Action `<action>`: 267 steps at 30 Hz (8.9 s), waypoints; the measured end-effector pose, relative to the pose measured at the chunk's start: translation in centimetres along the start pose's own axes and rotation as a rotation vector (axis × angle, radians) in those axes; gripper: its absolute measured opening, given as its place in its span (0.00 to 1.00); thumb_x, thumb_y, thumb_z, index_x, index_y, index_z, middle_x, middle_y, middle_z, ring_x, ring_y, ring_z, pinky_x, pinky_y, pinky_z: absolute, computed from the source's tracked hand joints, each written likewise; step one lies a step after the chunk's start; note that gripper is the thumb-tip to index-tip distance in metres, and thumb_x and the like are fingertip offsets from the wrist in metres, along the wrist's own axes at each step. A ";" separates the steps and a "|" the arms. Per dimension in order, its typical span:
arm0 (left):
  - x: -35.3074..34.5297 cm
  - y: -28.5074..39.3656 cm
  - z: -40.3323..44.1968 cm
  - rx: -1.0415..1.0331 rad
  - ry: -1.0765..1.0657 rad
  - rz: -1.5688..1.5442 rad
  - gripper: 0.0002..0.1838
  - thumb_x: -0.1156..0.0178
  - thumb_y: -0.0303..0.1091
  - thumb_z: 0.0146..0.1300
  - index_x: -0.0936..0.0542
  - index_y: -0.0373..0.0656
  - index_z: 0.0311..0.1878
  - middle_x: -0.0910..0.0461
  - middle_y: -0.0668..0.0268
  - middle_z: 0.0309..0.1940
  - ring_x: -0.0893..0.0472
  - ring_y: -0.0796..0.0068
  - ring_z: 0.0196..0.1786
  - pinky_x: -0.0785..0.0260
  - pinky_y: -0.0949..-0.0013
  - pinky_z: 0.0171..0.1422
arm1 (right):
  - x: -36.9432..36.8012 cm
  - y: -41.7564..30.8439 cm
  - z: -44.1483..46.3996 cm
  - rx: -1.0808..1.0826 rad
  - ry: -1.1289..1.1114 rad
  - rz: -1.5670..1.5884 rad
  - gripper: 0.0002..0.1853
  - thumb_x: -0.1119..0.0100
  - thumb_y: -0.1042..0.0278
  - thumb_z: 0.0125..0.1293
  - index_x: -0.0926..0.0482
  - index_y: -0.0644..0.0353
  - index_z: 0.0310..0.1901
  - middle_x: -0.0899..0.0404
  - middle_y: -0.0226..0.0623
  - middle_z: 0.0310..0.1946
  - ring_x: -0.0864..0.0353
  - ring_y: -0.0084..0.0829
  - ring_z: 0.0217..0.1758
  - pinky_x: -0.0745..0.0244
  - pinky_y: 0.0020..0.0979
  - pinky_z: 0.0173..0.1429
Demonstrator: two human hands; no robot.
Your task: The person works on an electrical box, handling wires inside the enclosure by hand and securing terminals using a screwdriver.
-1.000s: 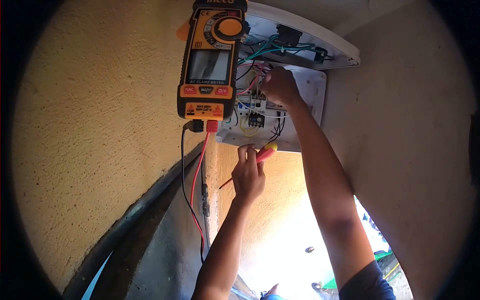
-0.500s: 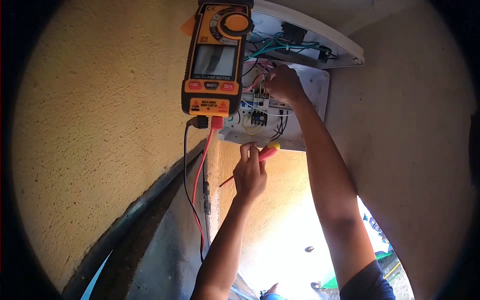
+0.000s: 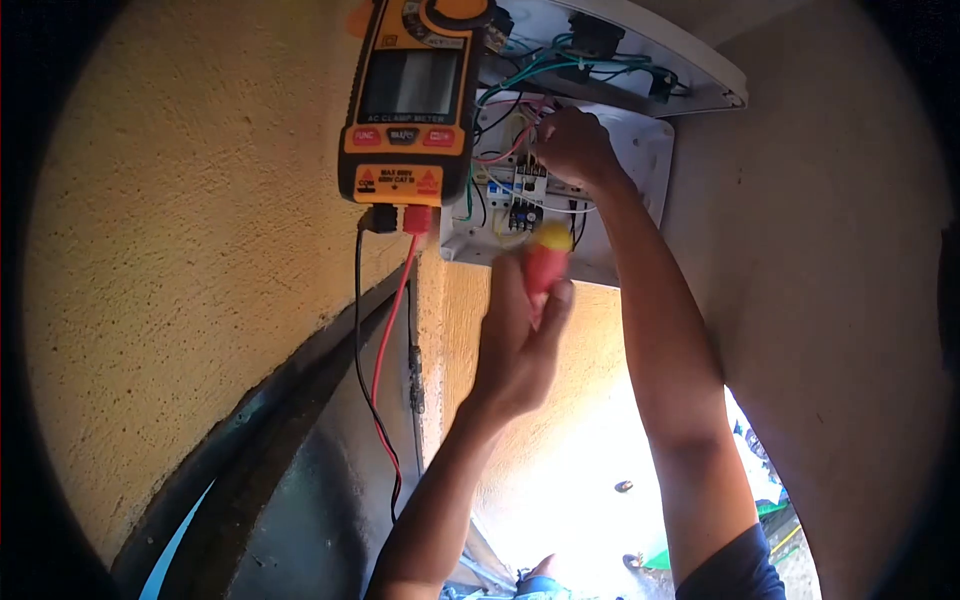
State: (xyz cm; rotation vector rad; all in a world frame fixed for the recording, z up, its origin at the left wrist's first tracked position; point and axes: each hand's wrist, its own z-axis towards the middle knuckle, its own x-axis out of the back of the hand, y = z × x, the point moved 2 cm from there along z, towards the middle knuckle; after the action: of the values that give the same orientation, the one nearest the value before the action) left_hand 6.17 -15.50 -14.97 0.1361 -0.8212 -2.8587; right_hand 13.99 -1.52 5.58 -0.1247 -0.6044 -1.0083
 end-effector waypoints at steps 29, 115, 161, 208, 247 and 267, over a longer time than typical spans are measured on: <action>2.0 0.9 4.4 -1.054 0.459 0.195 0.39 0.27 0.10 0.56 0.41 0.44 0.63 0.22 0.46 0.50 0.11 0.53 0.50 0.10 0.58 0.52 | -0.5 0.2 -0.6 -0.060 0.045 0.037 0.19 0.35 0.58 0.55 0.11 0.63 0.42 0.12 0.54 0.44 0.11 0.52 0.52 0.16 0.47 0.57; 0.8 4.1 4.0 -0.931 0.622 0.785 0.22 0.42 0.32 0.77 0.26 0.28 0.68 0.19 0.50 0.46 0.16 0.57 0.45 0.23 0.56 0.50 | -1.5 0.7 -0.6 -0.045 0.239 0.142 0.11 0.34 0.62 0.53 0.10 0.58 0.33 0.12 0.50 0.37 0.10 0.52 0.45 0.15 0.47 0.54; 1.0 3.7 1.7 -0.789 0.523 0.682 0.21 0.31 0.41 0.70 0.17 0.35 0.58 0.22 0.58 0.40 0.20 0.63 0.39 0.29 0.63 0.34 | -2.3 1.8 0.1 -0.142 -0.004 0.444 0.08 0.37 0.70 0.59 0.14 0.66 0.29 0.14 0.48 0.22 0.11 0.36 0.21 0.14 0.35 0.31; 0.2 5.2 2.8 -0.910 0.350 0.480 0.27 0.34 0.12 0.62 0.17 0.41 0.65 0.22 0.51 0.65 0.20 0.55 0.66 0.21 0.60 0.56 | -1.5 1.5 -0.8 -0.068 0.050 0.228 0.11 0.33 0.60 0.51 0.10 0.59 0.31 0.12 0.50 0.33 0.10 0.51 0.42 0.15 0.45 0.52; 0.6 5.4 4.2 -1.066 0.390 0.623 0.28 0.36 0.10 0.62 0.16 0.44 0.65 0.18 0.52 0.58 0.12 0.61 0.53 0.13 0.67 0.49 | -2.1 1.6 -0.3 0.017 0.033 0.111 0.14 0.34 0.57 0.54 0.10 0.57 0.34 0.11 0.47 0.35 0.10 0.47 0.43 0.15 0.44 0.51; 0.6 5.7 4.5 -0.946 0.309 0.325 0.24 0.41 0.10 0.66 0.15 0.41 0.62 0.14 0.55 0.54 0.14 0.61 0.59 0.18 0.65 0.61 | -2.6 1.8 -0.2 0.139 0.105 -0.005 0.16 0.33 0.55 0.56 0.10 0.56 0.39 0.10 0.45 0.38 0.10 0.47 0.45 0.16 0.45 0.51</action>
State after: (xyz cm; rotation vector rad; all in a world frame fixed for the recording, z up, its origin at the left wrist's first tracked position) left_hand 5.73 -17.99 -8.15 0.2702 0.5345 -2.5023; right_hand 14.54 1.31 4.31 0.0520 -0.5771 -0.9681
